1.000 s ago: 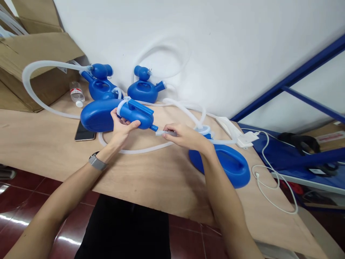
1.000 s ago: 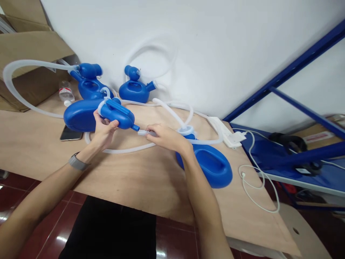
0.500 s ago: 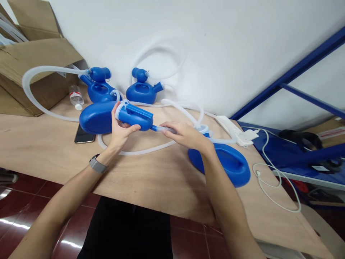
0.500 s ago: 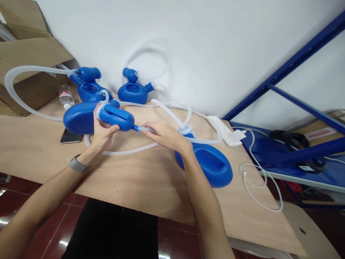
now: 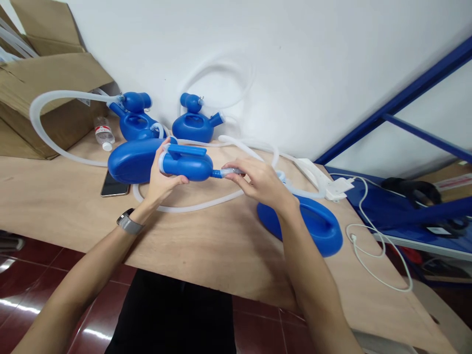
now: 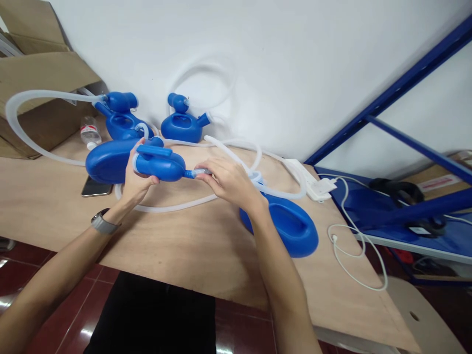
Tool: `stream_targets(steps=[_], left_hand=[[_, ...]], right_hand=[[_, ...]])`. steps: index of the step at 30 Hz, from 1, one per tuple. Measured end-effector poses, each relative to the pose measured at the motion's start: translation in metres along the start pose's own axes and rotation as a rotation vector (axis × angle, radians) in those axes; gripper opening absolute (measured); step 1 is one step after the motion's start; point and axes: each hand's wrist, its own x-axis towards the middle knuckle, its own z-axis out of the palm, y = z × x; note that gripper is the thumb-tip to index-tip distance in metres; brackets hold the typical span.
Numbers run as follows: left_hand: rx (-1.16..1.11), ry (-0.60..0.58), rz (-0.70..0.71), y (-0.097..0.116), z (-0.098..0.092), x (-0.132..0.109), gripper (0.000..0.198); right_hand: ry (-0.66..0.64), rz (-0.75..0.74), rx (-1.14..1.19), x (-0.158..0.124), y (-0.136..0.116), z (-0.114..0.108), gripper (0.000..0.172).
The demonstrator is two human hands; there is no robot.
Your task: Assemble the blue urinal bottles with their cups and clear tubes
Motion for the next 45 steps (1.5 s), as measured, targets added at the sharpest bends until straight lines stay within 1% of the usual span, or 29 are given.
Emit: stream_targets(steps=[2,4,8,11,14,16,19,21,26,30,32,34,36,37,38,39,40,43,44,45], left_hand=[[0.033,-0.009,0.015,0.001,0.001,-0.002,0.102],[0.053,0.016,0.017,0.001,0.004,-0.006,0.099],[0.068,0.049,0.031,0.002,0.013,-0.017,0.100],[0.058,0.073,0.034,0.004,0.020,-0.025,0.097],[0.020,0.112,-0.013,0.008,0.026,-0.032,0.094],[0.012,0.113,-0.027,0.010,0.030,-0.035,0.092],[0.027,0.108,-0.002,0.013,0.034,-0.040,0.089],[0.035,0.117,0.008,0.014,0.035,-0.043,0.090],[0.026,0.146,-0.010,0.015,0.036,-0.048,0.100],[0.025,0.114,-0.024,0.015,0.029,-0.040,0.094],[0.025,0.082,-0.027,0.015,0.026,-0.032,0.090],[0.038,0.099,-0.016,0.014,0.024,-0.027,0.087],[0.036,0.162,-0.013,0.013,0.024,-0.025,0.084],[0.018,0.187,-0.025,0.011,0.024,-0.024,0.082],[-0.012,0.197,-0.045,0.010,0.024,-0.024,0.080],[-0.052,0.198,-0.073,0.009,0.024,-0.024,0.078],[-0.095,0.195,-0.103,0.007,0.023,-0.024,0.077],[-0.197,0.199,-0.184,0.003,0.021,-0.021,0.076],[-0.214,0.197,-0.199,0.003,0.021,-0.020,0.076],[-0.222,0.188,-0.207,0.002,0.020,-0.019,0.077]], right_hand=[[0.049,0.005,-0.011,-0.001,0.001,-0.005,0.032],[0.070,-0.002,-0.006,-0.001,0.003,-0.010,0.033],[0.011,-0.030,0.002,-0.003,0.007,-0.014,0.034],[-0.020,-0.039,0.026,-0.004,0.012,-0.011,0.033],[0.002,-0.069,0.088,-0.003,0.015,-0.005,0.033],[0.006,-0.077,0.106,-0.001,0.015,-0.002,0.033],[0.008,-0.098,0.114,0.000,0.014,-0.001,0.031],[0.005,-0.105,0.108,0.000,0.013,0.000,0.030],[-0.049,-0.096,0.108,0.000,0.013,0.007,0.032],[-0.060,-0.045,0.104,0.003,0.011,0.010,0.032],[-0.070,-0.012,0.032,0.005,0.007,0.009,0.032],[-0.017,0.004,-0.082,0.005,0.000,0.008,0.034],[0.138,0.015,-0.155,0.005,-0.010,0.009,0.039],[0.221,0.022,-0.153,0.004,-0.014,0.009,0.038],[0.278,0.029,-0.123,0.004,-0.018,0.011,0.036],[0.290,0.038,-0.075,0.003,-0.020,0.012,0.033],[0.254,0.057,-0.021,0.003,-0.021,0.015,0.033],[0.016,0.191,0.114,0.005,-0.012,0.026,0.037],[-0.035,0.245,0.161,0.006,-0.006,0.030,0.039],[-0.052,0.287,0.222,0.007,0.001,0.035,0.043]])
